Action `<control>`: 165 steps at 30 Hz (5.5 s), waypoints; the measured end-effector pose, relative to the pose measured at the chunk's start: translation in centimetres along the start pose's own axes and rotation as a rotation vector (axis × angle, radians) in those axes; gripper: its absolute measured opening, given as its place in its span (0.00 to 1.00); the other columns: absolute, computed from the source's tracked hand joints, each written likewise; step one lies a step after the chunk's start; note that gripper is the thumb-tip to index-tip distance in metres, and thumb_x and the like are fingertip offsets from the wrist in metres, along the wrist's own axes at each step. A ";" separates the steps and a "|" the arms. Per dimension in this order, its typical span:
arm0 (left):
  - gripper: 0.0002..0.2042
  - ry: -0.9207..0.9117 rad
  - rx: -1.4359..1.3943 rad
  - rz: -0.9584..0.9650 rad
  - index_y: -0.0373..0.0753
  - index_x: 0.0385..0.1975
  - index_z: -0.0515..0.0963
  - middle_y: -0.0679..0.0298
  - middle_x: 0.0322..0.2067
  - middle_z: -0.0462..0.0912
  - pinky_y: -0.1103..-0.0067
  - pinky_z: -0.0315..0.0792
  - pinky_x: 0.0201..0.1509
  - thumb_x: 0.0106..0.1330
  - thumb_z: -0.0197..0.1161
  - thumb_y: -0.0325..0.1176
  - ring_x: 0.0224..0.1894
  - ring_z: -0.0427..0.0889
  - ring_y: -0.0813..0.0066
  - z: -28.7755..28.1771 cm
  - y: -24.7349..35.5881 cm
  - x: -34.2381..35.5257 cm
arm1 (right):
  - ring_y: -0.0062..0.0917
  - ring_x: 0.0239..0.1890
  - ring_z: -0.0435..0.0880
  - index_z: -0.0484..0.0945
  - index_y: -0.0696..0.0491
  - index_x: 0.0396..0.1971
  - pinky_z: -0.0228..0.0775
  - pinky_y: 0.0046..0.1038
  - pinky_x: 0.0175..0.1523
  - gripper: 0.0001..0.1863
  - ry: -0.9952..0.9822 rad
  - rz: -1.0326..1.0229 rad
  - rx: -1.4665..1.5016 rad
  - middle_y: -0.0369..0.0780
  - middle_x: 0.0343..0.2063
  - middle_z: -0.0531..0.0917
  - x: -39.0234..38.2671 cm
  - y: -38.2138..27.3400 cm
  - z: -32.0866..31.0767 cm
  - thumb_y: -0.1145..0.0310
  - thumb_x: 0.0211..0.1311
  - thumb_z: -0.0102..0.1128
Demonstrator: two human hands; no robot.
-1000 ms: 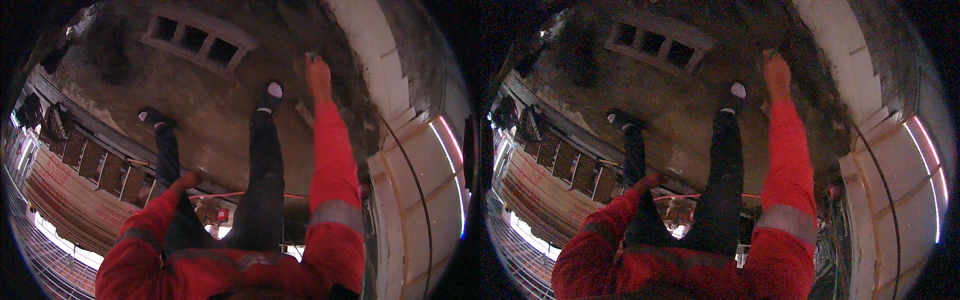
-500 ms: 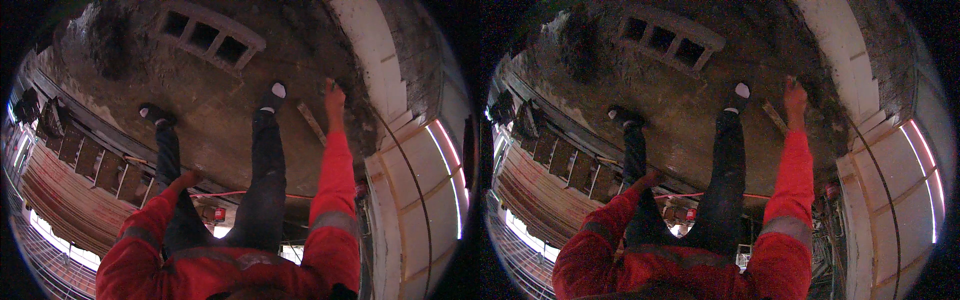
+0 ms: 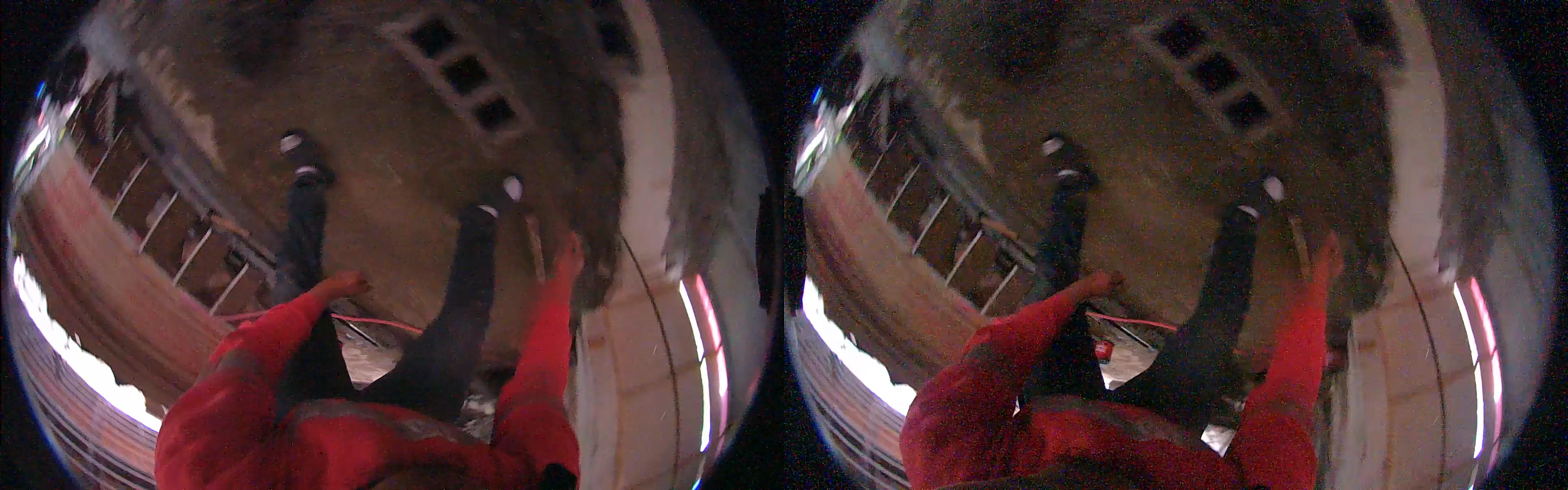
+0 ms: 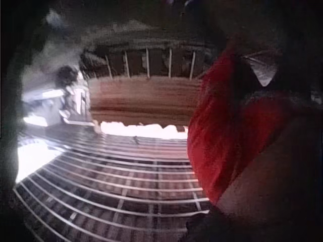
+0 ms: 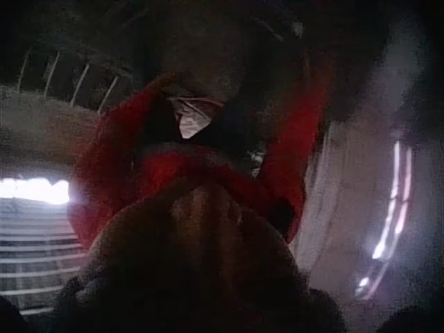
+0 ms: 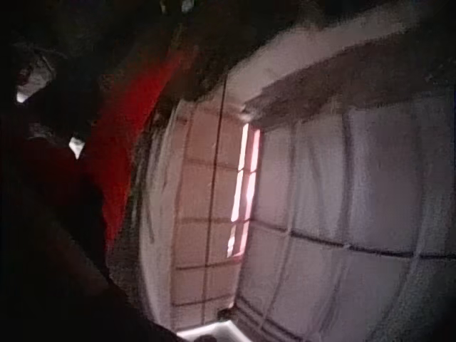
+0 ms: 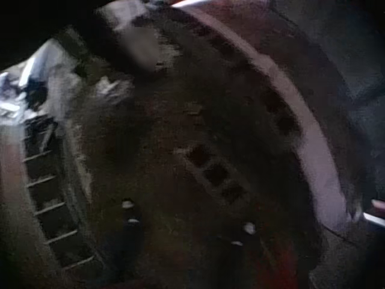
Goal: The person places a hollow concrete block onto a wall under construction. They then use a trowel to apply mortar to the joints and smooth the surface of the block.
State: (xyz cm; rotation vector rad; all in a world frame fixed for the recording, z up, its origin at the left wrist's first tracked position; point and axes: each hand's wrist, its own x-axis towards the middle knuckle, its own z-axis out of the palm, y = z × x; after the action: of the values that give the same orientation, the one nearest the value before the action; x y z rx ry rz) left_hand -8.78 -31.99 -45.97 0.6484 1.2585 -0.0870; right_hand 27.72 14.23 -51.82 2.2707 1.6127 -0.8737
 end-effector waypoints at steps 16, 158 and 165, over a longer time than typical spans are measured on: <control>0.17 0.447 -0.189 0.593 0.33 0.39 0.73 0.48 0.39 0.76 0.62 0.70 0.43 0.59 0.55 0.42 0.40 0.76 0.51 -24.1 -2.3 -12.9 | 0.49 0.35 0.78 0.77 0.62 0.32 0.69 0.42 0.40 0.34 -0.037 -1.084 -0.740 0.55 0.29 0.79 -4.5 -67.2 40.4 0.39 0.55 0.46; 0.14 -0.059 -0.142 0.666 0.41 0.31 0.81 0.54 0.31 0.81 0.61 0.71 0.38 0.49 0.57 0.40 0.35 0.80 0.55 -23.4 -3.5 -11.3 | 0.51 0.45 0.74 0.76 0.62 0.40 0.66 0.39 0.48 0.31 -0.678 -0.886 -1.054 0.57 0.38 0.77 -21.0 -65.0 38.5 0.46 0.63 0.39; 0.15 -0.107 -0.169 0.609 0.36 0.29 0.81 0.51 0.30 0.81 0.62 0.73 0.40 0.49 0.58 0.41 0.35 0.80 0.53 -24.0 -4.2 -12.7 | 0.49 0.46 0.74 0.76 0.64 0.37 0.64 0.44 0.50 0.38 -0.353 -0.743 -0.760 0.59 0.38 0.76 -19.5 -67.1 47.2 0.39 0.61 0.34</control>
State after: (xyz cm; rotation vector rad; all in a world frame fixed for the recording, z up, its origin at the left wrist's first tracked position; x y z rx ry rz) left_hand -35.11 -27.08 -39.92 0.8409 0.9112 0.4772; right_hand -53.91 0.45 -67.74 0.9583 2.1300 -0.5749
